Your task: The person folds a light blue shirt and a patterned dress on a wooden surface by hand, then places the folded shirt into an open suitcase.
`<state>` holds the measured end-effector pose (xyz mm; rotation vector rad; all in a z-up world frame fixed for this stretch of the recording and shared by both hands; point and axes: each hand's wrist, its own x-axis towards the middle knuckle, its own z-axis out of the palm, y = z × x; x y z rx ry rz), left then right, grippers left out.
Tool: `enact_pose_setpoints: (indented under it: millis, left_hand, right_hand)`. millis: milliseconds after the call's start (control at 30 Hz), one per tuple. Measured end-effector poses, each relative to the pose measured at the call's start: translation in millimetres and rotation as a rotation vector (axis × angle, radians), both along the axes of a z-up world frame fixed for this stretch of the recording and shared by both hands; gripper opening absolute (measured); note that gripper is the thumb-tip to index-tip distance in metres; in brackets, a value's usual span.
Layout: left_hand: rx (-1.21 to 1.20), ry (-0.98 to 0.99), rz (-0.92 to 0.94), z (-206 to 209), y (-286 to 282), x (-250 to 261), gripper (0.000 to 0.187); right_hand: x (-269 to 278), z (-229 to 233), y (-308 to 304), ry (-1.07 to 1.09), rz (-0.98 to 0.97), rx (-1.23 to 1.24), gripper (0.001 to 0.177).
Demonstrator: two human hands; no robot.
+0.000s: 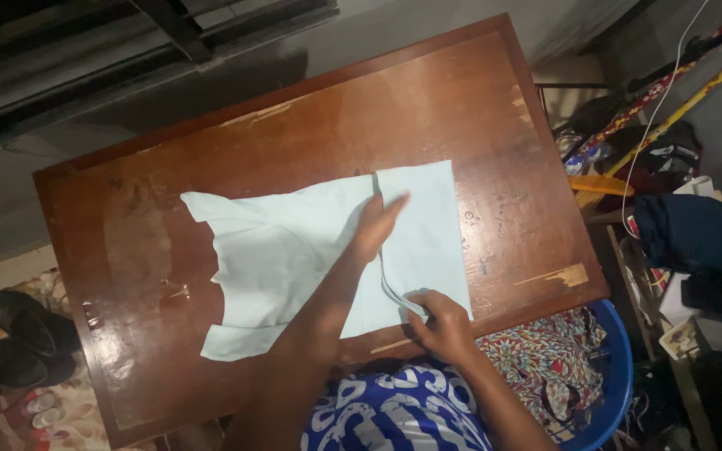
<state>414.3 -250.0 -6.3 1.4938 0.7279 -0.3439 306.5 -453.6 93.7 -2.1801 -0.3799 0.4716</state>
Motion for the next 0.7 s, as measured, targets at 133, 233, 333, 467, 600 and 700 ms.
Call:
enact_pose_setpoints:
  millis: [133,233,333,467,600,700]
  left_hand:
    - [0.092,-0.203,-0.118,4,7,-6,0.063]
    - [0.191,-0.252,-0.123,1,8,-13,0.058]
    - [0.434,-0.209,-0.191,4,10,-20,0.060]
    - [0.443,-0.272,-0.202,16,7,-44,0.061]
    - [0.511,-0.224,-0.142,51,-5,-71,0.062]
    - [0.518,-0.053,-0.173,74,-11,-84,0.069]
  right_hand:
    - [4,5,-1,-0.197,0.080,0.038,0.025]
    - [5,6,-2,-0.164,0.154,-0.004,0.033]
    - [0,-7,-8,-0.092,0.152,0.047,0.039]
    - [1,-41,-23,-0.129,-0.197,0.034,0.015]
    - [28,-51,-40,-0.364,-0.423,-0.005,0.020]
    - [40,-36,-39,-0.120,-0.440,-0.010,0.029]
